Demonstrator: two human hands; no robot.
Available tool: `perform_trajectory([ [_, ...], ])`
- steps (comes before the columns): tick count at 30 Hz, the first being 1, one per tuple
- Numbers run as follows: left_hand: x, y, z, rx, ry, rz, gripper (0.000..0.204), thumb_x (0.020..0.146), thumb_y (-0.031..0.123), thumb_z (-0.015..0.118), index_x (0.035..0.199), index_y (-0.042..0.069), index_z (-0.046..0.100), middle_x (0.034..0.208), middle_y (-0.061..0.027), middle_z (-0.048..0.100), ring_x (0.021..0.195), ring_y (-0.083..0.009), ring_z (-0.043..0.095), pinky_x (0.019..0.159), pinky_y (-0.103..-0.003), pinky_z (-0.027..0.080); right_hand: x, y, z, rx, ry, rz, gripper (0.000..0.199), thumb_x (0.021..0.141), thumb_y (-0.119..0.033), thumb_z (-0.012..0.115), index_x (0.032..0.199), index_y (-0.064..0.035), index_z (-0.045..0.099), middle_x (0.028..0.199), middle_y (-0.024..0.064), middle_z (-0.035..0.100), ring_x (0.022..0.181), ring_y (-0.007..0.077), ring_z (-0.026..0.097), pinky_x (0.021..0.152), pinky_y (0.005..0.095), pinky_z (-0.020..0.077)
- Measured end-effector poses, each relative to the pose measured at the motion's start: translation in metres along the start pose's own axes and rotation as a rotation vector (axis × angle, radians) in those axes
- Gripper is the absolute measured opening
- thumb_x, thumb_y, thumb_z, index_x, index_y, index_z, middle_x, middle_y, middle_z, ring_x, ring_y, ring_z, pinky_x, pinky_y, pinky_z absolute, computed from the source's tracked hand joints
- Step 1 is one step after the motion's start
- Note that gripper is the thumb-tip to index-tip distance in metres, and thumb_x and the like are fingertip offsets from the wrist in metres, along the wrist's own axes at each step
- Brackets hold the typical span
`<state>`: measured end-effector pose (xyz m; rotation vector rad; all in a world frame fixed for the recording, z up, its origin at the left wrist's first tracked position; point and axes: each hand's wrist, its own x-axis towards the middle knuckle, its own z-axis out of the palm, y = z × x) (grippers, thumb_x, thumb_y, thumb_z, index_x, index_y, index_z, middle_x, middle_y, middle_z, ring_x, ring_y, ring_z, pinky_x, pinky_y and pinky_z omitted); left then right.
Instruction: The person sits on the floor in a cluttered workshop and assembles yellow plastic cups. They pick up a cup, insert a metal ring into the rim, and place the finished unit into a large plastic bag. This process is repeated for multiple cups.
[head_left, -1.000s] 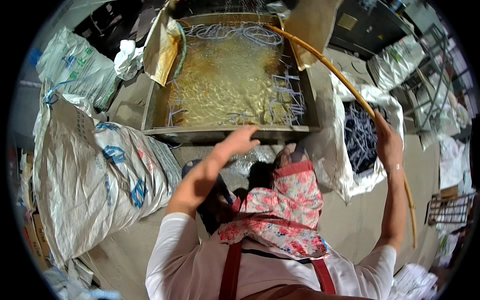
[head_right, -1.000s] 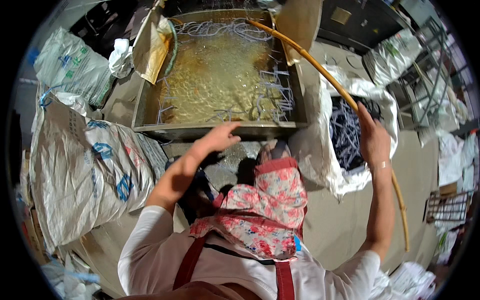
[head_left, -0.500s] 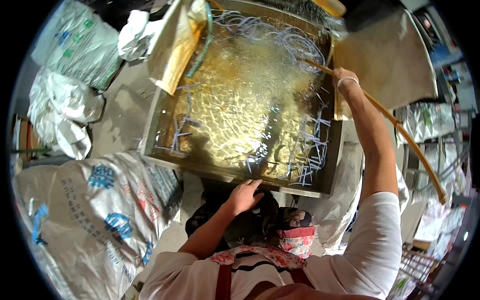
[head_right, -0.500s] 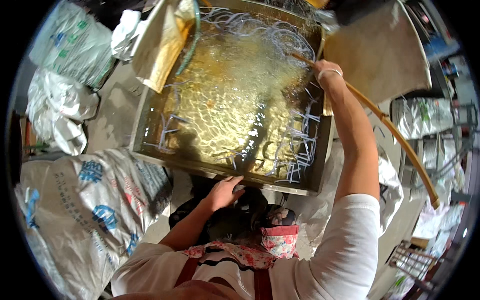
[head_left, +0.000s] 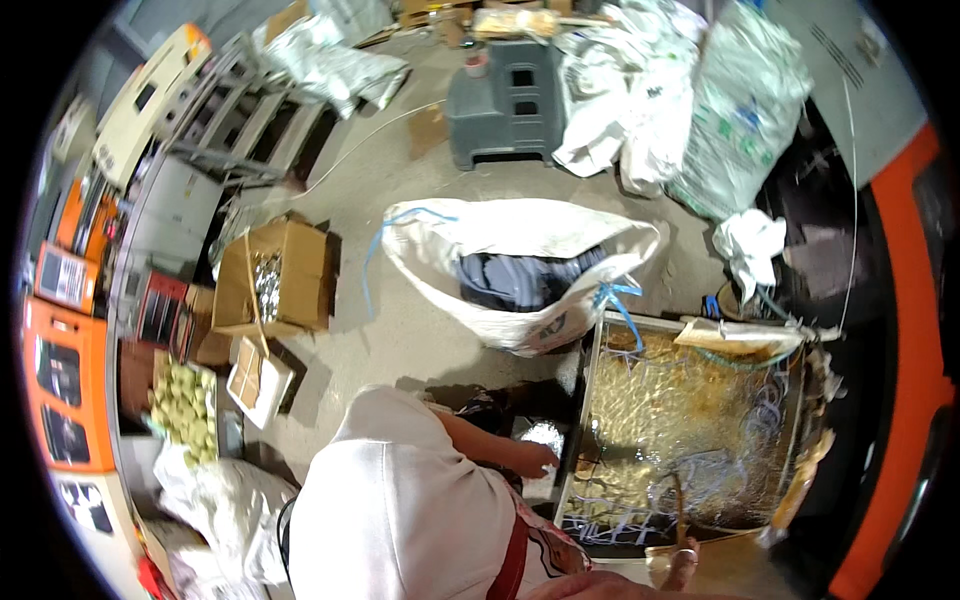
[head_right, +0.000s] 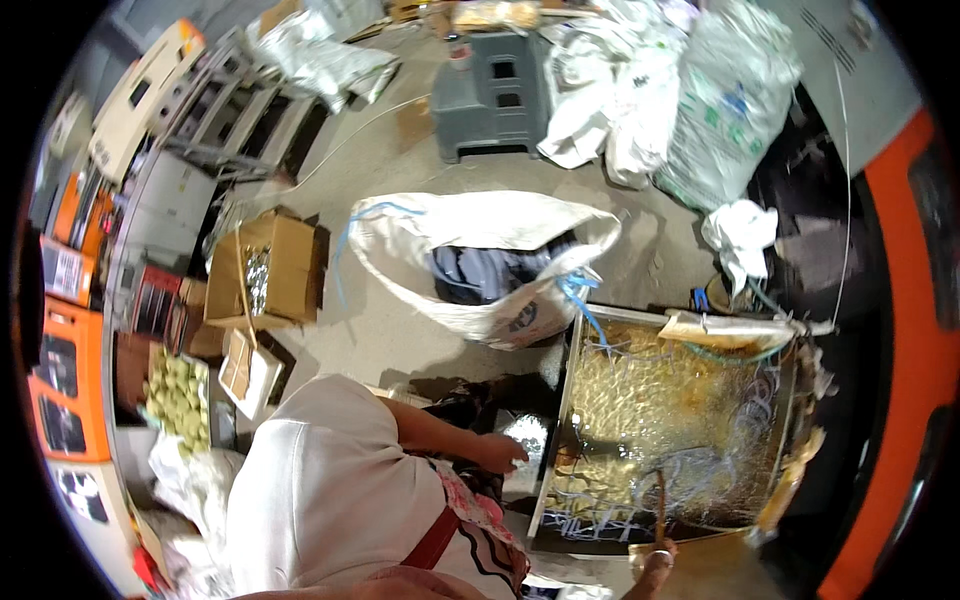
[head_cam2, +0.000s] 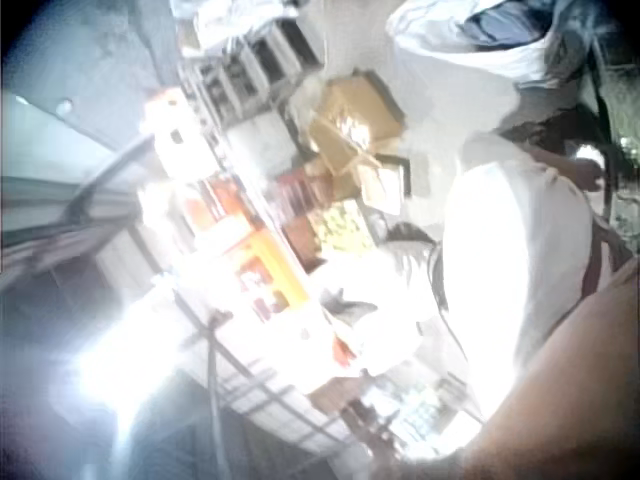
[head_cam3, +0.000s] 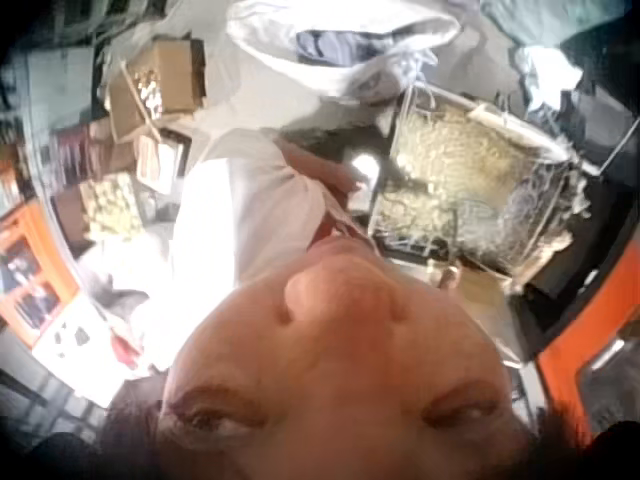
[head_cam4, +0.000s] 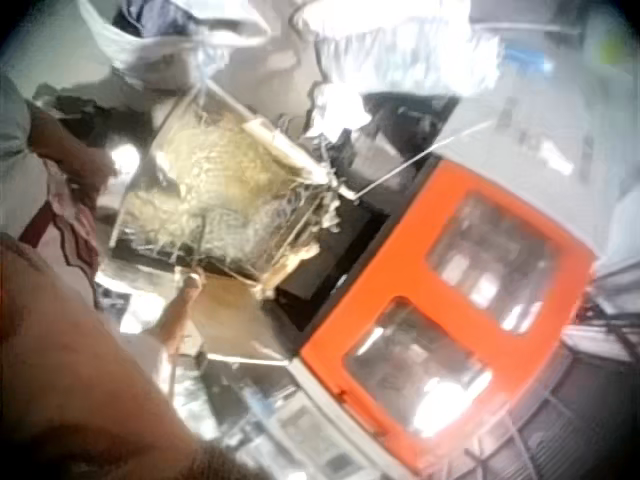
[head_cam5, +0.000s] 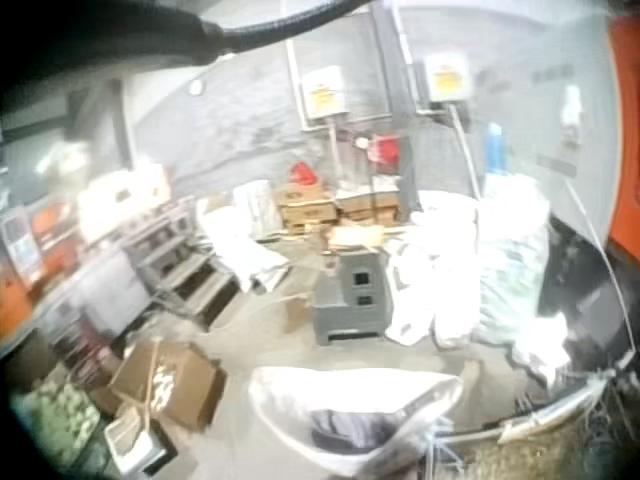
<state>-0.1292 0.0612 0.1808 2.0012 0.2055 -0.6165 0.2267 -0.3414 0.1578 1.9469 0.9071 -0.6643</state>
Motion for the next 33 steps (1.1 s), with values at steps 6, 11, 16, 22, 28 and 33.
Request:
perform_trajectory([
  [6,-0.092,0.023,-0.031,-0.051,0.393,-0.183,0.035,0.072,0.023,0.054,0.104,0.01,0.06,0.096,-0.0156,0.061,0.094,-0.0338,0.056,0.082,-0.043,0.045,-0.055,-0.008,-0.078,0.001,-0.025,-0.151,0.022,0.078,-0.025,0.057,0.087,-0.0074,0.066,0.093,0.0105,0.065,0.088,0.0201,0.064,0.066,0.0322,0.0511],
  [11,-0.173,0.021,-0.055,-0.089,0.635,-0.401,0.031,0.073,0.026,0.053,0.099,0.01,0.061,0.094,-0.0157,0.062,0.09,-0.0333,0.058,0.08,-0.041,0.046,-0.111,-0.007,-0.045,-0.436,-0.031,-0.434,0.022,0.084,-0.023,0.048,0.093,-0.0115,0.065,0.096,0.0064,0.065,0.088,0.0213,0.063,0.065,0.0348,0.0497],
  [16,-0.207,0.026,-0.083,-0.119,0.634,-0.407,0.031,0.075,0.023,0.055,0.101,0.008,0.06,0.093,-0.0147,0.063,0.087,-0.0336,0.059,0.078,-0.041,0.047,-0.231,-0.043,-0.06,0.887,0.017,0.244,0.015,0.08,-0.011,0.052,0.091,-0.0062,0.06,0.067,0.0075,0.056,0.062,0.0197,0.058,0.048,0.0352,0.0441],
  [22,-0.16,0.048,-0.152,-0.067,0.339,-0.088,0.027,0.077,0.019,0.053,0.101,0.01,0.06,0.087,-0.0158,0.063,0.081,-0.0327,0.061,0.072,-0.038,0.048,-0.391,-0.115,-0.137,1.93,-0.447,0.728,0.008,0.073,0.0,0.054,0.081,-0.0036,0.053,0.06,0.0069,0.052,0.048,0.018,0.054,0.04,0.0318,0.047],
  [28,-0.123,0.037,-0.225,0.263,0.264,0.213,0.029,0.078,0.016,0.054,0.105,0.006,0.059,0.093,-0.0164,0.063,0.08,-0.0296,0.061,0.072,-0.036,0.048,-0.453,-0.281,-0.095,2.354,0.066,0.941,0.014,0.078,-0.014,0.051,0.068,-0.0051,0.054,0.051,0.0017,0.046,0.037,0.0112,0.041,0.031,0.026,0.028],
  [33,-0.117,0.039,-0.234,0.175,0.164,0.148,0.031,0.078,0.015,0.057,0.106,0.001,0.058,0.093,-0.0165,0.063,0.08,-0.0278,0.062,0.07,-0.034,0.049,-0.432,-0.235,-0.168,1.89,0.16,0.715,0.017,0.073,-0.011,0.052,0.08,0.0016,0.061,0.052,0.0079,0.053,0.044,0.0171,0.053,0.041,0.031,0.0401],
])
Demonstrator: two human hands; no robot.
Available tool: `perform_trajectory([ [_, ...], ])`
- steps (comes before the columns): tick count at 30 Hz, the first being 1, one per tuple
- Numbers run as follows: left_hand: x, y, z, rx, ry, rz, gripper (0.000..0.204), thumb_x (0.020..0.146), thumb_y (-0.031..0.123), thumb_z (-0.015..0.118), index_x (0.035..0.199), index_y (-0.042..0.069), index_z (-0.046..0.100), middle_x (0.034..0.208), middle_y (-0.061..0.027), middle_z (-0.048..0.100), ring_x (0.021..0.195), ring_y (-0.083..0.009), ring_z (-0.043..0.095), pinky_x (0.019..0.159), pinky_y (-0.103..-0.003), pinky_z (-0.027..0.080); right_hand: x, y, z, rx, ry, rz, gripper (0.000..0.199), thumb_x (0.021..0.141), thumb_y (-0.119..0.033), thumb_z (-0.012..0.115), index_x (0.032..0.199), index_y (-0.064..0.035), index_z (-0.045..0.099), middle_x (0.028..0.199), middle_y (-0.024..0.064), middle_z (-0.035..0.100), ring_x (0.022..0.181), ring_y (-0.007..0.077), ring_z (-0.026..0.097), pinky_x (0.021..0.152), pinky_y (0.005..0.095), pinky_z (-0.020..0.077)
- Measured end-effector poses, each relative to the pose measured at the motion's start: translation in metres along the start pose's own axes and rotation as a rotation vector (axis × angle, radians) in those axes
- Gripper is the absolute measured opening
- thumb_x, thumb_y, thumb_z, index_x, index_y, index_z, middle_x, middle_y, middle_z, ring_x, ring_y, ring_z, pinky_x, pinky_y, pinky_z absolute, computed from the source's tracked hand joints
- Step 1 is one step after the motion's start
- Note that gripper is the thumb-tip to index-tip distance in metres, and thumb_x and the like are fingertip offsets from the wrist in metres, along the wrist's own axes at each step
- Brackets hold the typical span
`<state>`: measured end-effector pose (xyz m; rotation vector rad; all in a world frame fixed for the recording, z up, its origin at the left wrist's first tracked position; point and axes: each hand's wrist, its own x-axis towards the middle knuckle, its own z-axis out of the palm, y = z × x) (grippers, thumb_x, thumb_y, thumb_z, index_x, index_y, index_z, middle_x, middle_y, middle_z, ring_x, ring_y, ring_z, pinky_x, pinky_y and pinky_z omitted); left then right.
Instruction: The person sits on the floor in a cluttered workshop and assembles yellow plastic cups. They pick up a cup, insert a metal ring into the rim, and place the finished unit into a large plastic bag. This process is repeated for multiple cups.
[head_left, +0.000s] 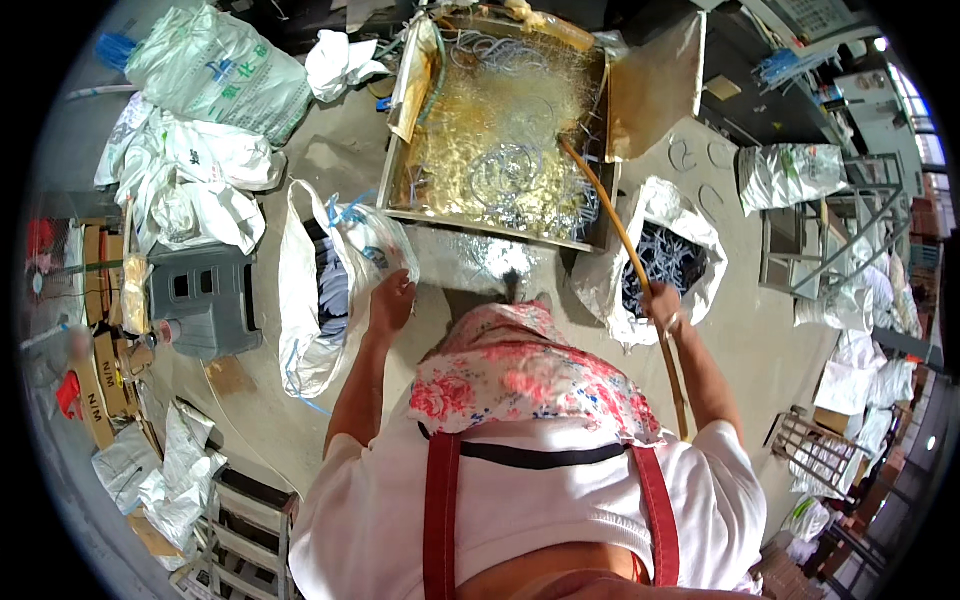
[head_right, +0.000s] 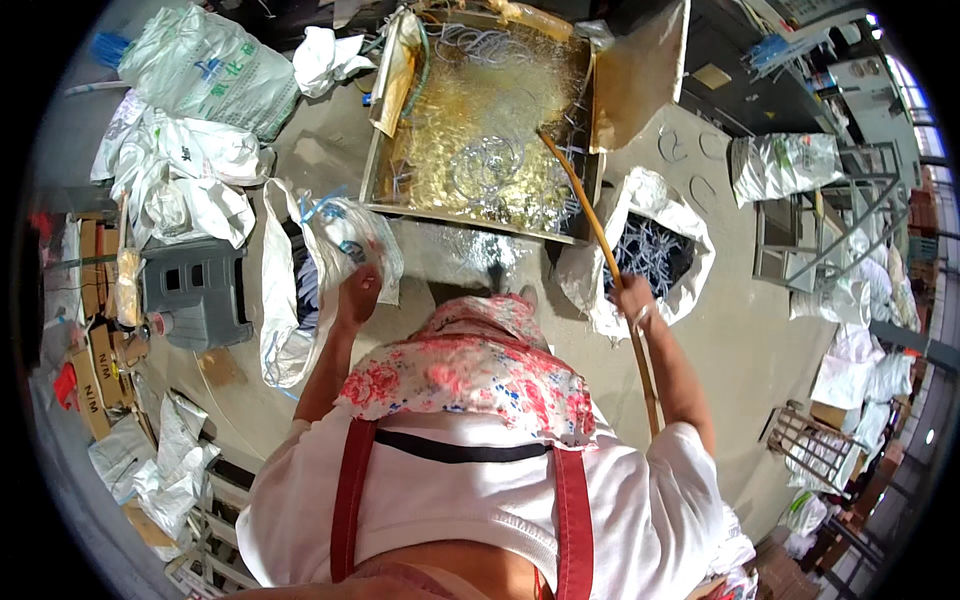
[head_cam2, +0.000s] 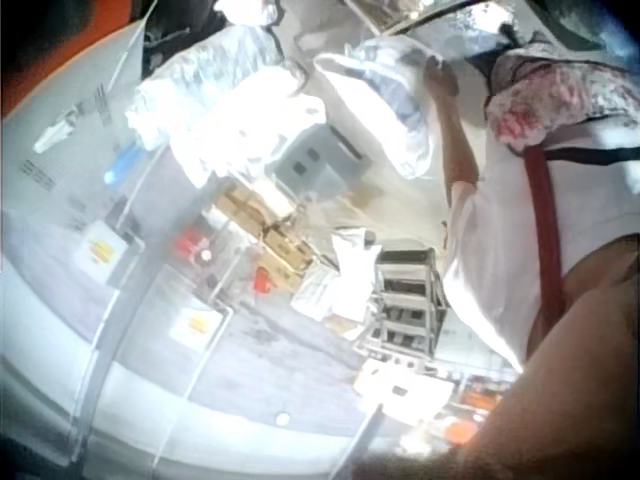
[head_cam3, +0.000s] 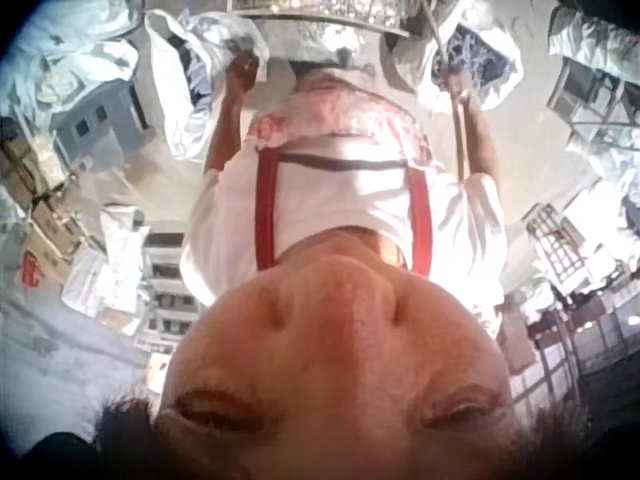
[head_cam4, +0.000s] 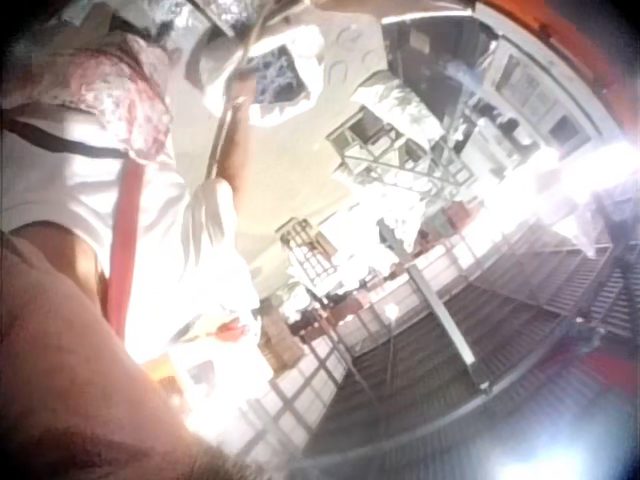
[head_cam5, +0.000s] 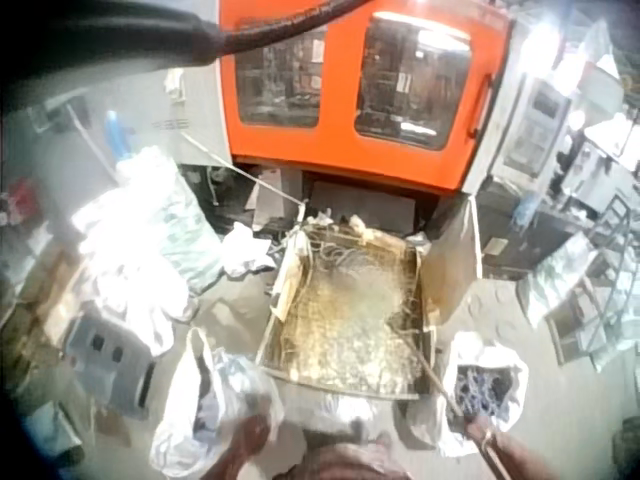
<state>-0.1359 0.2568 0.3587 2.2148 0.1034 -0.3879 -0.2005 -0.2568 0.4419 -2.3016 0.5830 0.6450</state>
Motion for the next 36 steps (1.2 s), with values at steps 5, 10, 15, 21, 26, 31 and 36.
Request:
perform_trajectory([
  [5,-0.016,0.019,0.001,-0.016,-0.023,0.102,0.032,0.078,0.014,0.057,0.108,0.002,0.057,0.09,-0.0161,0.063,0.078,-0.0259,0.062,0.069,-0.032,0.048,0.0,-0.03,-0.006,0.583,-0.28,0.27,0.037,0.075,-0.005,0.057,0.111,0.0001,0.049,0.06,0.0071,0.052,0.041,0.0132,0.047,0.034,0.0268,0.0379],
  [10,-0.062,0.004,-0.002,-0.061,0.041,-0.048,0.03,0.079,0.016,0.057,0.106,0.001,0.058,0.089,-0.0163,0.063,0.08,-0.026,0.062,0.071,-0.032,0.048,0.005,-0.053,0.021,0.522,-0.052,0.217,0.034,0.082,-0.006,0.052,0.115,-0.0028,0.052,0.055,0.0063,0.051,0.037,0.0107,0.042,0.032,0.0244,0.0308],
  [15,-0.09,-0.018,0.003,-0.08,0.097,-0.126,0.029,0.079,0.016,0.055,0.105,0.001,0.059,0.091,-0.0176,0.063,0.083,-0.0283,0.062,0.073,-0.034,0.048,0.142,-0.094,-0.001,0.424,-0.262,-0.015,0.038,0.08,-0.007,0.049,0.116,0.0018,0.046,0.05,0.0034,0.047,0.034,0.014,0.043,0.033,0.0262,0.0374],
  [21,-0.187,-0.126,0.053,-0.279,0.261,-0.558,0.033,0.081,0.023,0.056,0.103,-0.002,0.059,0.08,-0.0126,0.066,0.078,-0.0204,0.063,0.073,-0.031,0.048,0.307,-0.164,-0.012,-1.179,-0.351,-0.526,0.023,0.075,-0.015,0.058,0.096,-0.0068,0.062,0.083,0.0095,0.063,0.072,0.0214,0.06,0.058,0.033,0.0485],
  [26,-0.292,-0.12,0.086,-0.119,-0.012,-0.905,0.037,0.083,0.024,0.056,0.11,-0.002,0.055,0.087,-0.0136,0.065,0.075,-0.0176,0.063,0.068,-0.03,0.049,0.388,-0.226,-0.004,-0.069,-0.113,0.205,0.026,0.069,-0.022,0.067,0.092,-0.0093,0.067,0.089,0.0087,0.066,0.081,0.0227,0.064,0.07,0.032,0.0516],
  [31,-0.289,-0.097,0.081,-0.064,-0.092,-1.0,0.035,0.084,0.019,0.054,0.112,-0.003,0.054,0.092,-0.0158,0.063,0.08,-0.0197,0.062,0.072,-0.03,0.048,0.475,-0.227,0.018,-0.533,-0.1,-0.287,0.027,0.074,-0.014,0.056,0.098,-0.0034,0.062,0.095,0.0179,0.061,0.086,0.0321,0.059,0.074,0.0416,0.0469],
  [36,-0.24,-0.086,0.048,0.09,-0.064,-0.842,0.034,0.085,0.013,0.053,0.114,-0.003,0.052,0.097,-0.018,0.061,0.086,-0.0218,0.06,0.076,-0.031,0.048,0.471,-0.225,0.048,-0.519,-0.097,-0.312,0.021,0.071,-0.009,0.056,0.087,0.0004,0.065,0.091,0.0209,0.063,0.081,0.0316,0.062,0.067,0.0401,0.0482],
])
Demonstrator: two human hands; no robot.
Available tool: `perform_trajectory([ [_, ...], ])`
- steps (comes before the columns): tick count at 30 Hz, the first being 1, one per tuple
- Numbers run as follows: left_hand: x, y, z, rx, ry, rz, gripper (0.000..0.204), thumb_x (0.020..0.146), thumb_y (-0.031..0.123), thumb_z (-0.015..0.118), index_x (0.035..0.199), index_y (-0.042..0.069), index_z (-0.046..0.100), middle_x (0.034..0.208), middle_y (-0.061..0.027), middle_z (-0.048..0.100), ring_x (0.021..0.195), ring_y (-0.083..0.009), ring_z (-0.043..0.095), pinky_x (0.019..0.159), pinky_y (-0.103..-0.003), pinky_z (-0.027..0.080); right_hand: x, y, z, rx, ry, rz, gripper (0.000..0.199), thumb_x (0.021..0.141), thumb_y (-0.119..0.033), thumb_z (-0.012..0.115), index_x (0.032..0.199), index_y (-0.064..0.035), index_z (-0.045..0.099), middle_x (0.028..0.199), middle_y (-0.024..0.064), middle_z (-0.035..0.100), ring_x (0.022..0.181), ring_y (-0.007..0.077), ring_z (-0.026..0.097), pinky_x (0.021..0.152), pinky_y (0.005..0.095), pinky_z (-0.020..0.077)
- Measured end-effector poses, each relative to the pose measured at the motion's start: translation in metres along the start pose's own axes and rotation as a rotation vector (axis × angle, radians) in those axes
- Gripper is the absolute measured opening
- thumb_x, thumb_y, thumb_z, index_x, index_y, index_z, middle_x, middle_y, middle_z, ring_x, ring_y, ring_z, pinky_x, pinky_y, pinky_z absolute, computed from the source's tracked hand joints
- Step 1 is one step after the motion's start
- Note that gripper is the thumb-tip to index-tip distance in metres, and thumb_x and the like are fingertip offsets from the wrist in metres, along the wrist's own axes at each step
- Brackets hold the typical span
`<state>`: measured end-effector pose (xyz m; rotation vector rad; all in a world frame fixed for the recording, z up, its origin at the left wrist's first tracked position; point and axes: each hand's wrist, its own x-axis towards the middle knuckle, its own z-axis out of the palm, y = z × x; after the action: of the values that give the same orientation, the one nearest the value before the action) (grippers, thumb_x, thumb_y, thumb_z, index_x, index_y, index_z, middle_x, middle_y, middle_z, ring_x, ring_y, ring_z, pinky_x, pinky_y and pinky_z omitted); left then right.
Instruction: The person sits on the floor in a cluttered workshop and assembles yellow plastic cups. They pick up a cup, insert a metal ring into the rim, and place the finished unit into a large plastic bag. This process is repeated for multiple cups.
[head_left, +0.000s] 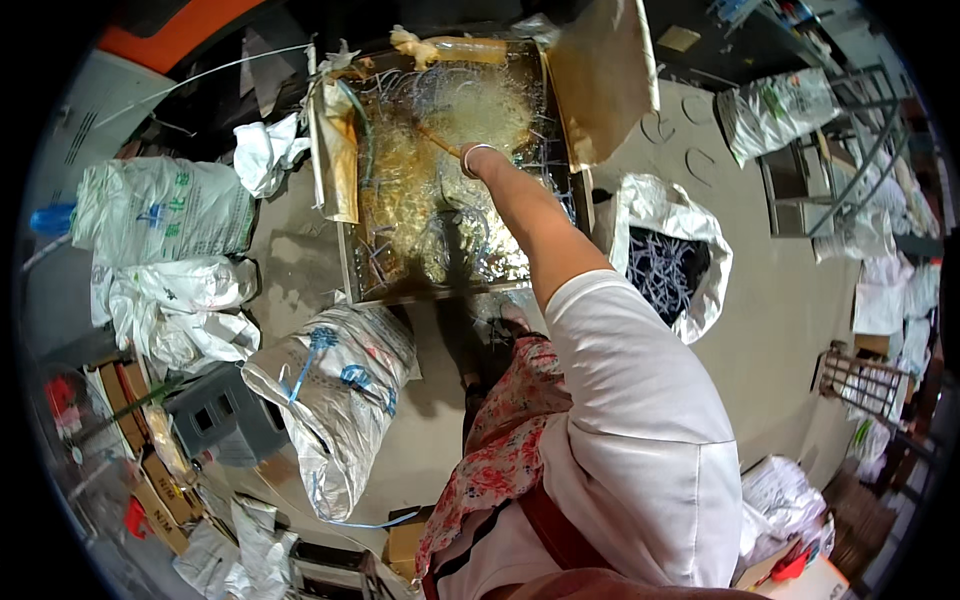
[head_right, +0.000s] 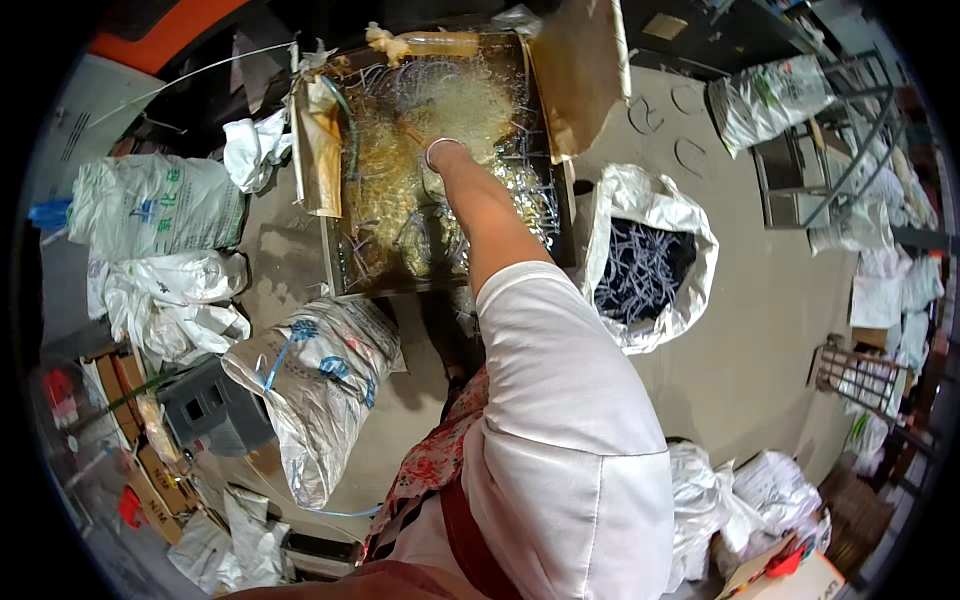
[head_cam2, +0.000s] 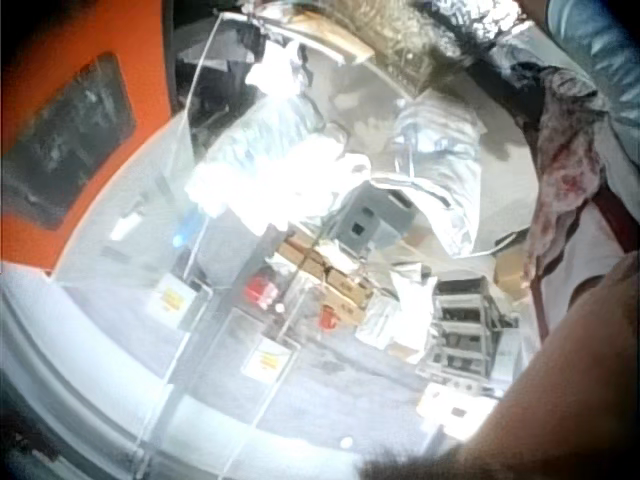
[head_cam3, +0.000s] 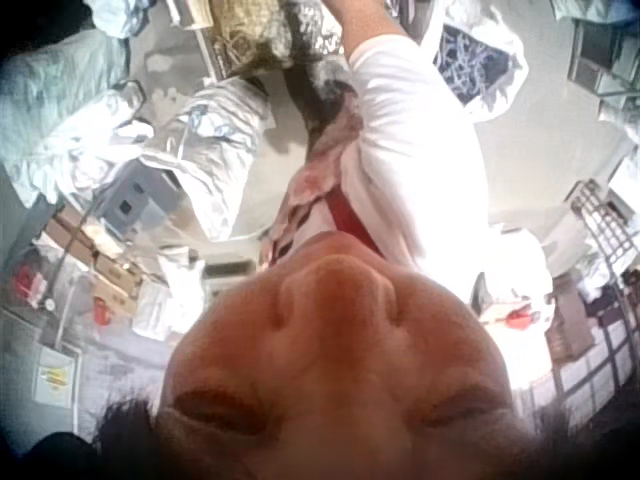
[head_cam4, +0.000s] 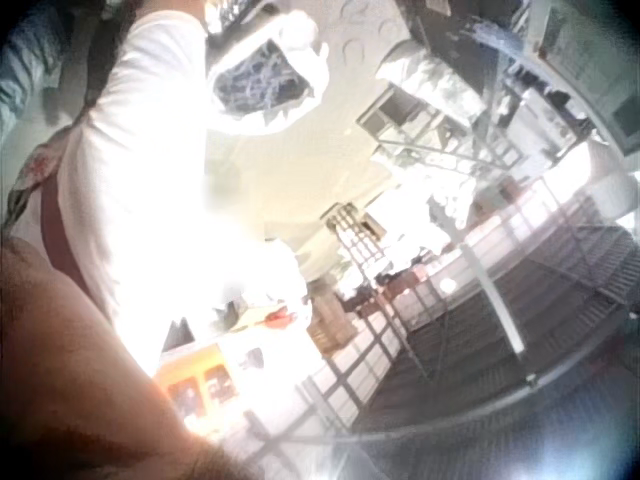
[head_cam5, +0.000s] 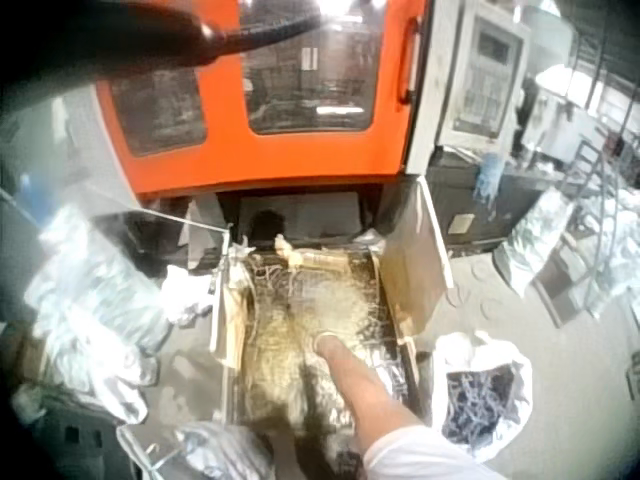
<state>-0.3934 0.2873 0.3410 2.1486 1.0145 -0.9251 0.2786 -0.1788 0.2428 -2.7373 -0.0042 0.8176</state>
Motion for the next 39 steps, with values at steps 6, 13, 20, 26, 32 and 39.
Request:
perform_trajectory([
  [6,0.005,0.145,-0.082,0.069,0.527,0.56,0.033,0.086,0.007,0.051,0.117,-0.004,0.05,0.104,-0.0207,0.058,0.092,-0.0244,0.059,0.08,-0.032,0.047,-0.084,0.04,0.02,0.057,-0.115,0.009,0.012,0.062,-0.012,0.065,0.06,-0.0013,0.061,0.06,0.0125,0.06,0.055,0.0239,0.058,0.049,0.037,0.0457],
  [13,0.006,0.278,-0.142,-0.318,0.525,1.007,0.034,0.087,0.004,0.049,0.121,-0.004,0.046,0.111,-0.0157,0.055,0.092,-0.0207,0.056,0.081,-0.03,0.045,-0.31,0.11,0.122,-0.091,0.014,-0.156,0.015,0.072,-0.018,0.057,0.067,-0.0051,0.062,0.063,0.012,0.059,0.059,0.0282,0.059,0.053,0.0385,0.0465],
  [20,0.042,0.308,-0.103,-0.313,0.044,1.112,0.04,0.084,0.004,0.047,0.123,-0.002,0.044,0.11,-0.0146,0.055,0.083,-0.0168,0.057,0.076,-0.026,0.045,-0.715,0.001,0.215,0.92,0.272,0.774,0.034,0.084,-0.032,0.053,0.074,0.0006,0.06,0.055,0.0109,0.054,0.05,0.0167,0.049,0.05,0.0341,0.0415],
  [26,0.009,0.349,-0.037,-0.29,-0.325,1.287,0.043,0.086,0.001,0.048,0.128,0.0,0.04,0.114,-0.0126,0.053,0.084,-0.0139,0.056,0.076,-0.025,0.045,-0.802,-0.077,0.258,1.345,0.59,1.175,0.034,0.086,-0.028,0.05,0.072,0.0018,0.06,0.05,0.0042,0.049,0.045,0.0114,0.047,0.044,0.027,0.0392],
  [32,-0.074,0.375,0.022,0.067,-0.796,1.263,0.034,0.087,0.009,0.051,0.119,-0.002,0.049,0.105,-0.0086,0.058,0.082,-0.0112,0.056,0.074,-0.023,0.045,-0.705,0.073,0.272,1.035,0.582,1.093,0.036,0.081,-0.028,0.049,0.056,-0.0021,0.05,0.047,0.0097,0.05,0.041,0.019,0.049,0.04,0.0348,0.0377],
  [39,-0.176,0.388,0.089,-0.082,-1.117,0.516,0.058,0.087,0.043,0.051,0.134,0.016,0.032,0.132,-0.0119,0.034,0.108,-0.0283,0.047,0.076,-0.041,0.048,-0.501,0.145,0.166,0.363,0.389,0.763,0.047,0.075,-0.052,0.055,0.081,-0.0069,0.067,0.08,0.0093,0.065,0.075,0.0265,0.062,0.062,0.0381,0.0473],
])
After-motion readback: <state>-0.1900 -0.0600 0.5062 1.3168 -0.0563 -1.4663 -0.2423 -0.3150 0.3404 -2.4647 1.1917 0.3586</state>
